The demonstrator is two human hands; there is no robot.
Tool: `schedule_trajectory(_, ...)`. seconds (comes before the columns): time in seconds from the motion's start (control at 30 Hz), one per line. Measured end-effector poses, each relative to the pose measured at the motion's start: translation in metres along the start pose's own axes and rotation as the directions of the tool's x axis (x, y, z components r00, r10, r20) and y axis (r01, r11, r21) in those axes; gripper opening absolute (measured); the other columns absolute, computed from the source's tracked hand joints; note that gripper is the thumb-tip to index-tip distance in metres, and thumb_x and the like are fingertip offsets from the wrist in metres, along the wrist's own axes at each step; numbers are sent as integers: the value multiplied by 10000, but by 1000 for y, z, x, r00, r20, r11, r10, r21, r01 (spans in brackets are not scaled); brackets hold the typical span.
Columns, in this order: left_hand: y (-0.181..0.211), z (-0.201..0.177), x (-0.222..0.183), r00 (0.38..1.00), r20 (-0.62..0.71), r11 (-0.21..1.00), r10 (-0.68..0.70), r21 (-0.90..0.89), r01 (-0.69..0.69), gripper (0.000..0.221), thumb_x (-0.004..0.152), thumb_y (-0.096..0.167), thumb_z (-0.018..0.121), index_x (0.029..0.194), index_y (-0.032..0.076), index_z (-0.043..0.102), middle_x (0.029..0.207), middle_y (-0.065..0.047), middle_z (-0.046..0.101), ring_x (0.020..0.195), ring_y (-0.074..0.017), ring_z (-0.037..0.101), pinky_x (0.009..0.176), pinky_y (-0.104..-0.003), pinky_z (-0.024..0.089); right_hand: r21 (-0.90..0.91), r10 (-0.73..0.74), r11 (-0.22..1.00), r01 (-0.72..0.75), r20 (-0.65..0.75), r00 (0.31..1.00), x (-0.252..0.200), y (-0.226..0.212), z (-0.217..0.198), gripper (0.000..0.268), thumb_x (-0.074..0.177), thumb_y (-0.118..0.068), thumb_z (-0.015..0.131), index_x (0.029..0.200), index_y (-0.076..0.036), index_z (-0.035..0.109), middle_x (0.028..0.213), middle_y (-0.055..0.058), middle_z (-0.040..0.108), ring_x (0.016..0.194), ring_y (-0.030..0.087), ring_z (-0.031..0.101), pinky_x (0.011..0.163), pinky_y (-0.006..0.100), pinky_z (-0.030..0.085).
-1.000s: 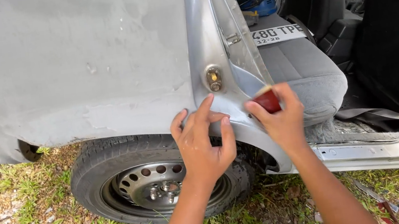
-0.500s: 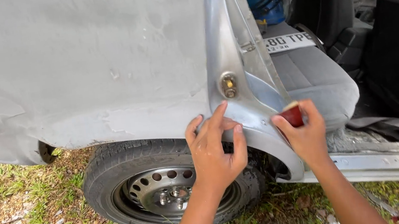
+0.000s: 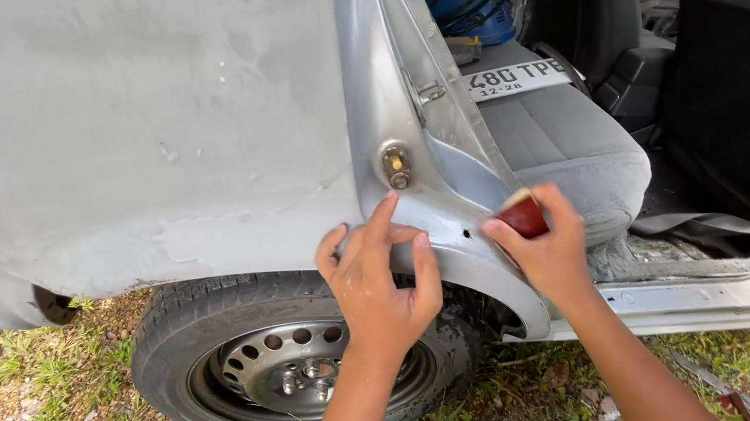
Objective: Sanding the inner door frame of a car with sandpaper and water to smooth the surface.
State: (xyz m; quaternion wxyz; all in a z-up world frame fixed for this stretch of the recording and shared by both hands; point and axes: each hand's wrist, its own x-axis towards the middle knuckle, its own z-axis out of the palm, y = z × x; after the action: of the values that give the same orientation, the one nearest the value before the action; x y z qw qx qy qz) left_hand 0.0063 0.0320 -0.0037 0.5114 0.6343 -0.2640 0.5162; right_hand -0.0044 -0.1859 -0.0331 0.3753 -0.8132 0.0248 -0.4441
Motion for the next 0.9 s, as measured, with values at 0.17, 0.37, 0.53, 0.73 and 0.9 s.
schedule_trajectory(0.17,8,2,-4,1000,-16,1000,1,-22,-2,403,890,94,675,1291,51,675,785,27,724,795,-172,689,1060,-436,301,-29,-146,989,145,-6,989,21,-44,17,532,670,-430,983,926,-130,628,807,102,641,787,322,666,741,406,470)
schedule_trajectory(0.37,5,6,-1,999,-36,1000,16,8,-16,413,891,101,671,1300,48,666,782,32,714,791,-165,682,1060,-443,292,-6,-247,969,247,3,969,31,-70,31,481,700,-446,975,849,-147,629,771,44,638,745,266,678,723,369,477)
schedule_trajectory(0.53,4,-5,1,1000,-13,999,-12,-40,12,399,892,99,675,1285,30,669,774,7,720,787,-192,692,1048,-459,315,-36,-156,987,156,11,988,7,-3,0,415,738,-377,956,835,-123,643,750,103,639,709,337,669,679,402,493)
schedule_trajectory(0.73,5,2,0,1000,-10,1000,3,-19,-3,406,886,101,665,1287,32,670,770,23,716,785,-168,686,1063,-448,297,-105,-354,930,352,2,935,39,-80,36,540,745,-499,921,814,-98,566,805,59,586,769,310,651,730,410,462)
schedule_trajectory(0.9,-2,2,-2,1000,15,1000,13,25,-14,416,890,111,671,1302,50,661,768,37,705,764,-154,673,1057,-436,306,8,-289,957,289,26,957,27,-50,12,519,739,-471,940,746,-110,567,729,49,545,680,294,634,684,361,455)
